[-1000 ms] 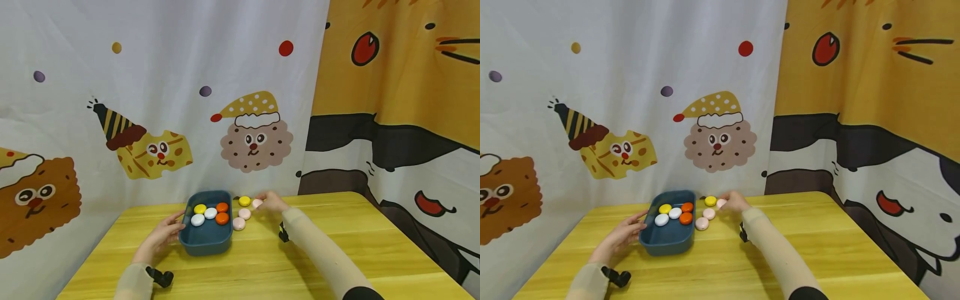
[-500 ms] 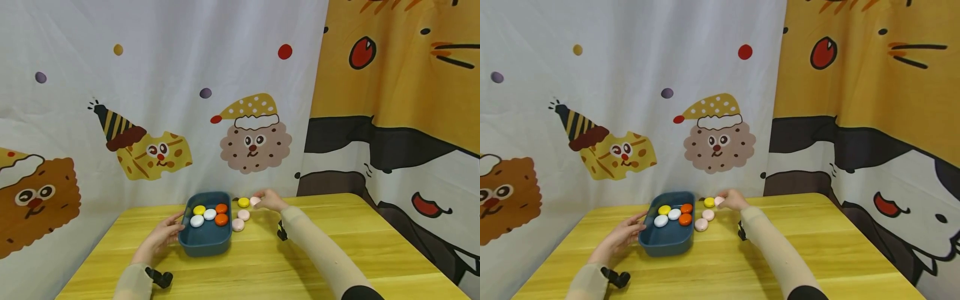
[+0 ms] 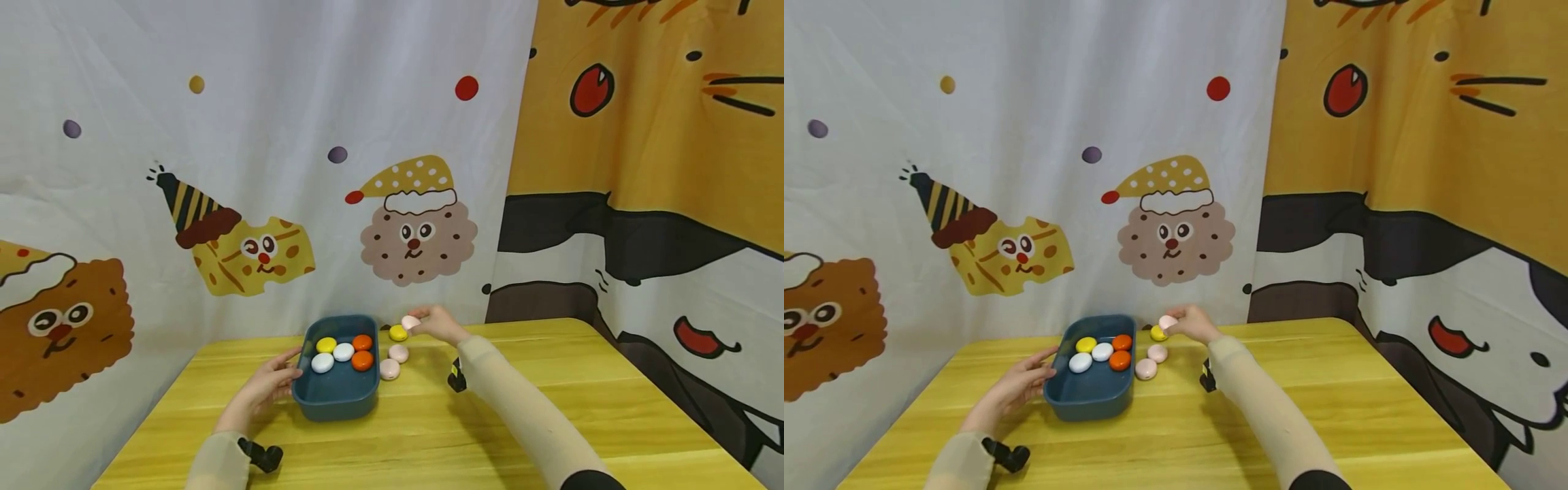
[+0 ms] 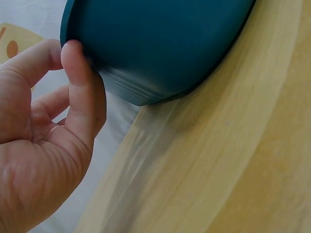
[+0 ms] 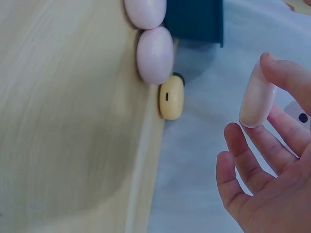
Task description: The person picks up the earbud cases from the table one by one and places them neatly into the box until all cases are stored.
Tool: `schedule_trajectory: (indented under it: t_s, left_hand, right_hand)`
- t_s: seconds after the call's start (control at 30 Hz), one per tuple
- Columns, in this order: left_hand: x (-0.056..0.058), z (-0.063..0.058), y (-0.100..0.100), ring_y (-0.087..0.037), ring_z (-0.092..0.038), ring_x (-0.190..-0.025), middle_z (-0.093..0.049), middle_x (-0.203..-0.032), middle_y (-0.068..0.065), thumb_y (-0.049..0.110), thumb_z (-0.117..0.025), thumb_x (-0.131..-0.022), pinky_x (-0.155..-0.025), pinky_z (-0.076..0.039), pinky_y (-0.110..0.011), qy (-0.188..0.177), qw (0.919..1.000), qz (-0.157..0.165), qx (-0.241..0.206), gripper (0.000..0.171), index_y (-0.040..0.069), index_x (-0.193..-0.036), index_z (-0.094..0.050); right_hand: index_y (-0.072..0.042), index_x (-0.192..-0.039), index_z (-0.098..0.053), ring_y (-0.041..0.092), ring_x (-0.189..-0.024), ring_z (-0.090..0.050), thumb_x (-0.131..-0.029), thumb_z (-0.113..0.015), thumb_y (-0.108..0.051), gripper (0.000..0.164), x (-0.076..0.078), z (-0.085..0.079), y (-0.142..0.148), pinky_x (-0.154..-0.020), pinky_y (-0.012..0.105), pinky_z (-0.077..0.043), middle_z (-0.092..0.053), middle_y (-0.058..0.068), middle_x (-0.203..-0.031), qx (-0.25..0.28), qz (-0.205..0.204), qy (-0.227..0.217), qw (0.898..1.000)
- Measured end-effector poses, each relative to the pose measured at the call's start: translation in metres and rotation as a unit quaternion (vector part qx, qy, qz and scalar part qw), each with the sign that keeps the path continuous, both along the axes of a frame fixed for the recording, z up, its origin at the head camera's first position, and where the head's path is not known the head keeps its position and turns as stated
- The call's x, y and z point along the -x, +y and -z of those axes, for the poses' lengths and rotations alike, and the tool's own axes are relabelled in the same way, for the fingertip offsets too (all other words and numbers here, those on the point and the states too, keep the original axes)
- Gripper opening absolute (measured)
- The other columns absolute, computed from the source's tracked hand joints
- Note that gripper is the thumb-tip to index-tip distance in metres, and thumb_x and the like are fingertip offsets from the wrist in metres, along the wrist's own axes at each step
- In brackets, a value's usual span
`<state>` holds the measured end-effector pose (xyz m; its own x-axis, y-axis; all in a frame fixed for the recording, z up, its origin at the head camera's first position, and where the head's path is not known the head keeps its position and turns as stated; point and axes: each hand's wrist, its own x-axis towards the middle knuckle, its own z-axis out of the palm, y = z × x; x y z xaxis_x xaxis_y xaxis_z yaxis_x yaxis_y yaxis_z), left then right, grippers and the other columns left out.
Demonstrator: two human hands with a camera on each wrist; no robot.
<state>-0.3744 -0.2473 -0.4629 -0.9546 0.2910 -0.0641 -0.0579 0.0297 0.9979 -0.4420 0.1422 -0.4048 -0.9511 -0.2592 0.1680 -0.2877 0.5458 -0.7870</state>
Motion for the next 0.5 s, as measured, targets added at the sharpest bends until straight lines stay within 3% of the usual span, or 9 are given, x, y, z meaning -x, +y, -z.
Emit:
schedule_trajectory:
  t_s: [0.33,0.5]
  left_hand:
    - [-0.0021,0.0001,-0.001,-0.01,-0.054,-0.067,-0.049,-0.108,-0.017,0.005,-0.052,-0.098,-0.059,-0.05,-0.02,0.0,1.0,-0.005,0.004,0.065,0.007,-0.155,-0.021]
    - [-0.0019,-0.0001,0.0,-0.01,-0.054,-0.067,-0.049,-0.104,-0.012,0.004,-0.052,-0.098,-0.06,-0.05,-0.021,0.004,1.0,0.001,0.001,0.065,0.006,-0.155,-0.021]
  right_hand:
    - [-0.007,-0.12,-0.068,0.023,-0.107,-0.058,-0.078,-0.08,-0.016,0.045,0.0007,-0.0013,-0.0008,-0.092,0.041,-0.047,-0.065,0.007,-0.117,0.02,-0.006,-0.01,1.0]
    - [-0.008,-0.122,-0.067,0.022,-0.104,-0.059,-0.079,-0.079,-0.018,0.046,-0.0001,0.0007,0.0019,-0.089,0.047,-0.047,-0.063,0.007,-0.121,0.05,-0.017,-0.032,0.998]
